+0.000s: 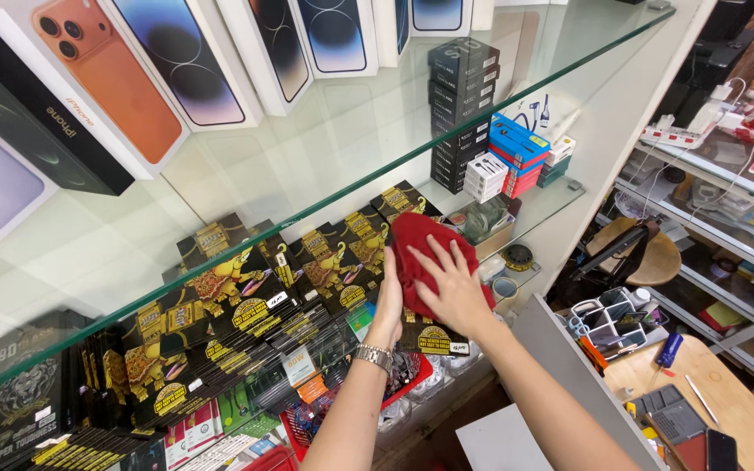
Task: The person wipes a glass shelf with a red cloth and then rearranges several small product boxes on the shelf. The person handles boxes of screen protectors and earphones, moving them to different positions on the shelf.
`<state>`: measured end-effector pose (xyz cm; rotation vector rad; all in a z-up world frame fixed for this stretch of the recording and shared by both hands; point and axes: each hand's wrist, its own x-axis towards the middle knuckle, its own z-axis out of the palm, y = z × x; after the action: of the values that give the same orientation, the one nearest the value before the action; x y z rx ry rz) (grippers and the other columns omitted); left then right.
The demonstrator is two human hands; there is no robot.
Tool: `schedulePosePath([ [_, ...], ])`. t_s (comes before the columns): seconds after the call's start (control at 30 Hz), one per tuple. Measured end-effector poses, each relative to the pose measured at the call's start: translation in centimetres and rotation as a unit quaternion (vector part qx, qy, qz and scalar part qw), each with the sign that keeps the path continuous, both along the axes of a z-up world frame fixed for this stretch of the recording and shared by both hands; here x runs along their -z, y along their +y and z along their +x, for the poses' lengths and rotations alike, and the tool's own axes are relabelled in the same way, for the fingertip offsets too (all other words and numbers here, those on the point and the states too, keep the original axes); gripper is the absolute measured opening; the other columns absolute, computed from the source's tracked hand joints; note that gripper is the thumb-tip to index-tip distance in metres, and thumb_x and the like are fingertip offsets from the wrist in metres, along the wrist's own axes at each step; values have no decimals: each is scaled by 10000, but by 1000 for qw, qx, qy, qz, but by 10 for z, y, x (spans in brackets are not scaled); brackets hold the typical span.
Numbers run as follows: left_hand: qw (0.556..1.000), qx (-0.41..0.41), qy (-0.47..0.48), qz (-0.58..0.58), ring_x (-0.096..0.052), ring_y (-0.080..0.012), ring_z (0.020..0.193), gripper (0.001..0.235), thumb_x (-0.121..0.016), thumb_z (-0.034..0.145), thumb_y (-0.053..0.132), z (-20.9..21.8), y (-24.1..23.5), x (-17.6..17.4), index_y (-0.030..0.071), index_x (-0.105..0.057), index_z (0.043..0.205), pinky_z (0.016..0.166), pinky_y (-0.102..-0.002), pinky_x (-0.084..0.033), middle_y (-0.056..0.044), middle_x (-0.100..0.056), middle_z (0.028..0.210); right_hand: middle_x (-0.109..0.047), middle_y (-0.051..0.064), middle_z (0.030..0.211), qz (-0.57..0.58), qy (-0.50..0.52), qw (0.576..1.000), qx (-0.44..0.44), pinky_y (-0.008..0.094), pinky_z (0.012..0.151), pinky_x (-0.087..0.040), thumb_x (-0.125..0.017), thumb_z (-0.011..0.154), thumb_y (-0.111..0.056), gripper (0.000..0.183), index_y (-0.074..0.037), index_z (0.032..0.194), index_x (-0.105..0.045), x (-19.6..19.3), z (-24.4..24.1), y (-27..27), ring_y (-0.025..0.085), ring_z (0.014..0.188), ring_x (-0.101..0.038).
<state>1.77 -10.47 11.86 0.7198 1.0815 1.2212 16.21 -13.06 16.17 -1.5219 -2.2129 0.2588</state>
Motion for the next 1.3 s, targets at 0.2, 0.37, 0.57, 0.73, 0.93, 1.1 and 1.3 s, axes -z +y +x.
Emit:
schedulePosePath([
  [0.2, 996, 22, 80, 12, -670, -238, 1174, 614, -654, 881, 485, 1, -8, 15, 16, -650, 1278, 1047, -408, -498, -142, -717, 1267, -627, 162, 1379, 7, 224, 973, 60, 453, 1088, -500, -592, 969, -291, 468, -185, 1424, -562, 52, 56, 70, 410, 1273, -626],
  [0.37, 996, -62, 62, -33, -631, -192, 1219, 535, -630, 898, 370, -21, 20, 43, 19, -624, 1302, 1088, -378, -417, -117, -702, 1279, -645, 219, 1280, 42, 206, 968, 140, 464, 1021, -504, -661, 970, -312, 440, -153, 1376, -604, 70, 103, 128, 441, 1178, -634],
  [0.57, 982, -150, 76, -83, -473, -218, 1350, 766, -625, 912, 216, -42, 39, 77, 56, -268, 1570, 1156, -443, -338, -130, -468, 1483, -548, 234, 1431, 189, -58, 971, 131, 586, 961, -444, -766, 763, -408, 719, -166, 1409, -564, 71, 105, 211, 485, 1221, -561],
  [0.73, 978, -190, 65, -56, -464, -215, 1406, 859, -660, 907, 216, -58, 58, 81, 70, -172, 1599, 1154, -386, -311, -120, -475, 1537, -769, 142, 1326, -284, 174, 943, -3, 403, 1062, -532, -594, 977, -421, 518, -182, 1435, -634, 117, 42, 203, 270, 1196, -722],
  [0.93, 946, -140, 288, -52, -545, -298, 1377, 711, -487, 1019, 446, -61, 76, 77, 68, -296, 1590, 1171, -431, -413, -182, -565, 1474, -707, 132, 1275, -271, 435, 856, -67, 339, 966, -487, -581, 968, -151, 509, -79, 1470, -542, 163, -7, 179, 241, 1128, -647],
  [1.1, 731, -25, 682, 13, -107, -389, 1548, 611, -410, 1048, 329, -70, 63, 88, 131, -237, 1600, 1226, -592, -88, -109, -211, 1690, -698, 230, 1184, -180, 272, 945, 32, 406, 946, -504, -520, 1012, -139, 491, -83, 1499, -508, 175, -18, 208, 359, 1070, -682],
  [1.3, 748, 72, 659, -19, 138, -387, 1557, 704, -406, 1034, 356, -77, 56, 86, 220, -96, 1651, 1228, -605, 101, -85, -8, 1716, -648, 293, 1203, 15, 208, 977, -30, 512, 927, -475, -569, 933, -92, 474, -7, 1399, -540, 185, -52, 215, 473, 1111, -606],
])
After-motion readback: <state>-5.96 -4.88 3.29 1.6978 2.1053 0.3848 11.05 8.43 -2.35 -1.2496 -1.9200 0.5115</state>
